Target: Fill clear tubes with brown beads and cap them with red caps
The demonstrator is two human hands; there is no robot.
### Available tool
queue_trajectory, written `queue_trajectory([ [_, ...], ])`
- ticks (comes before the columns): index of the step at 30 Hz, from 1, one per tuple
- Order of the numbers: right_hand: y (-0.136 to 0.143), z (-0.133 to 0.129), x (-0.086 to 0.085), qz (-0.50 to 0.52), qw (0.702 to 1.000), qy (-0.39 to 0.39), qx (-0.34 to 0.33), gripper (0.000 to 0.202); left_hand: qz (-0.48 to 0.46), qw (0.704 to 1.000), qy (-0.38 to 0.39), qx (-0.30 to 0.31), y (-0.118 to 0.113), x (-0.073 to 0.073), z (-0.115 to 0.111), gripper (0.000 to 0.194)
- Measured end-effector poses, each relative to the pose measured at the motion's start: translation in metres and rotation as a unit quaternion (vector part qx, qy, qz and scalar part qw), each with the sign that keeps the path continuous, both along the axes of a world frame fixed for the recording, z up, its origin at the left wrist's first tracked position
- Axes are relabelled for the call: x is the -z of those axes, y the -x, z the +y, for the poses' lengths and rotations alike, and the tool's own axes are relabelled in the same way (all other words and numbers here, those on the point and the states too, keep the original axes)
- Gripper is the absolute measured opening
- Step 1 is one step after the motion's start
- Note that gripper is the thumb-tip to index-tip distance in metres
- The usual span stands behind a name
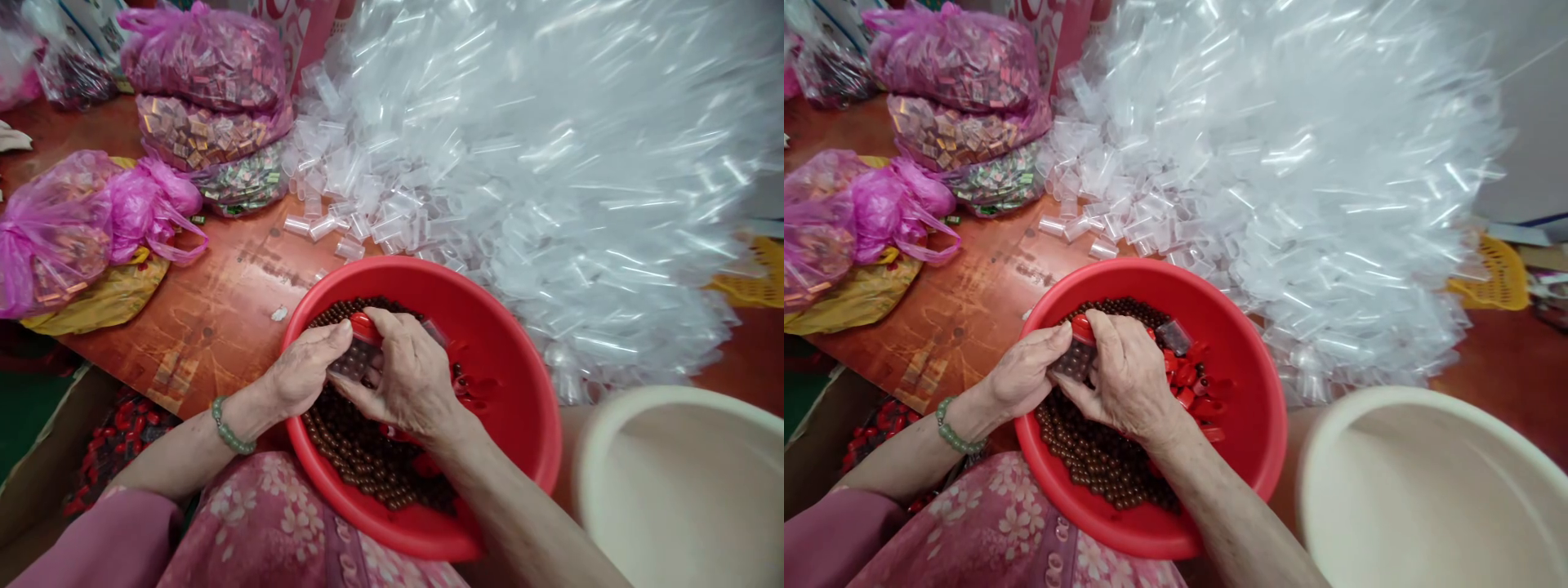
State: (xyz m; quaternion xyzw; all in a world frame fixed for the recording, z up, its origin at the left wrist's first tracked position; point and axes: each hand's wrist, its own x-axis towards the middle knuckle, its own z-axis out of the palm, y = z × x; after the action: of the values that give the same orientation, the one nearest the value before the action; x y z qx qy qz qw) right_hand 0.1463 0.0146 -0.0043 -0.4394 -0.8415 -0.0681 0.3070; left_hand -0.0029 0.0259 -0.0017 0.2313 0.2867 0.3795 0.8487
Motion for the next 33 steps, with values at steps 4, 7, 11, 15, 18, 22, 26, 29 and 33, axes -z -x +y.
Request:
queue_trajectory([
  [4,0.002,0.0,0.002,0.011,1.0,-0.008,-0.008,0.062,-0.005,1.0,0.0,-0.004,0.0,-0.002,0.0,0.04],
  [7,0.002,0.001,0.002,0.01,1.0,-0.028,-0.009,0.062,0.002,1.0,-0.005,0.005,0.001,-0.001,-0.001,0.041],
  [11,0.0,0.002,0.003,0.03,0.999,-0.01,-0.02,0.064,0.022,0.999,-0.019,0.034,0.002,0.0,0.0,0.047],
  [15,-0.003,0.0,0.005,0.064,0.996,0.047,-0.042,0.069,0.018,0.995,0.006,0.097,0.001,0.0,0.006,0.067],
  [18,-0.006,-0.004,0.006,0.066,0.994,0.068,-0.056,0.075,0.019,0.991,0.011,0.131,-0.001,-0.002,0.007,0.072],
  [22,-0.007,-0.006,0.003,0.059,0.995,0.059,-0.061,0.077,0.058,0.989,-0.044,0.126,-0.002,-0.007,0.004,0.051],
  [26,-0.006,-0.003,0.0,0.032,0.997,0.02,-0.068,0.071,0.081,0.987,-0.074,0.12,-0.004,-0.013,0.003,0.047],
  [29,-0.005,-0.001,0.0,0.027,0.998,0.013,-0.054,0.064,0.088,0.986,-0.076,0.115,-0.005,-0.014,0.004,0.048],
  [33,-0.008,-0.001,0.003,0.021,0.999,-0.002,-0.05,0.061,0.104,0.983,-0.069,0.131,-0.006,-0.014,0.005,0.052],
])
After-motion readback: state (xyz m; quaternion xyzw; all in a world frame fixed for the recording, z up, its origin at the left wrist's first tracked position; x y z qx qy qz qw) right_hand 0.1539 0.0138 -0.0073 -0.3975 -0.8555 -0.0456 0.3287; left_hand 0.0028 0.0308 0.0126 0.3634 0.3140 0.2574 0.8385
